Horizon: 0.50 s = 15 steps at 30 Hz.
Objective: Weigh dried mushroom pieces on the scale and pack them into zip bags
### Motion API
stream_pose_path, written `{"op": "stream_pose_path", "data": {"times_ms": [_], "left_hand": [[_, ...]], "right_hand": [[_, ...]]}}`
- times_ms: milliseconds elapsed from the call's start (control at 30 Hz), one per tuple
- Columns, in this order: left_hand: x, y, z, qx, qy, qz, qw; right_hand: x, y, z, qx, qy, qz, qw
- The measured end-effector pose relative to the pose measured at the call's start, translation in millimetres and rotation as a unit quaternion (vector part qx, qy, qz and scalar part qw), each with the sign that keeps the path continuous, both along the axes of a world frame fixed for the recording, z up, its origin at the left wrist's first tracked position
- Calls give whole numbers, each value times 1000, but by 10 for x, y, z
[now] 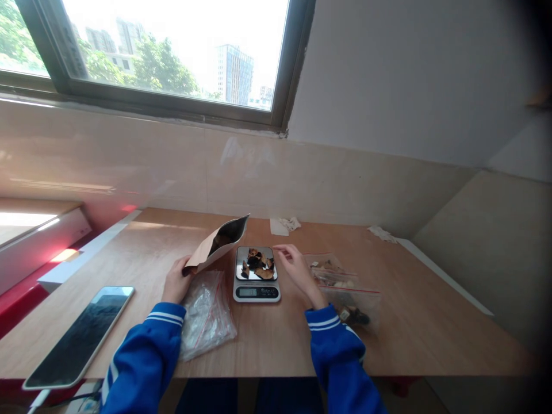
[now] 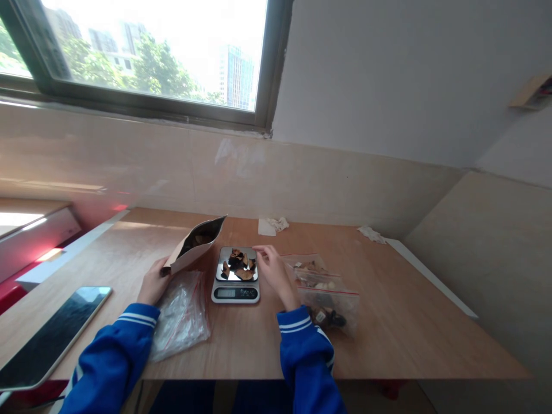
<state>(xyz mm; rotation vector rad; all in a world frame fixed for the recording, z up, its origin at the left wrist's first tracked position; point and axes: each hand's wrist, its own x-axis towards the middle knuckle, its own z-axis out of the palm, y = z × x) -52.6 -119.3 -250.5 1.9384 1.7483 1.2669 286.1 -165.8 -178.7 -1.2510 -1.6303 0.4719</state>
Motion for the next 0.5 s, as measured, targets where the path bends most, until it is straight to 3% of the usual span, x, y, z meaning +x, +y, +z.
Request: {"op": "stream_pose_path", "data": {"times_ms": [133, 233, 333, 500], "left_hand": [[-10, 11, -17, 0, -10, -4, 1000], [-28, 28, -56, 1, -14, -16, 1000], [-48, 44, -98, 14, -13, -27, 999], [-57, 42, -116, 13, -19, -28, 999]], "right_hand": [[-216, -251, 574, 38, 26, 84, 995], [-439, -371, 886, 39, -17, 186, 982], [-640, -369, 999, 39, -89, 246, 965], [-808, -205, 945, 18, -137, 220, 966]]}}
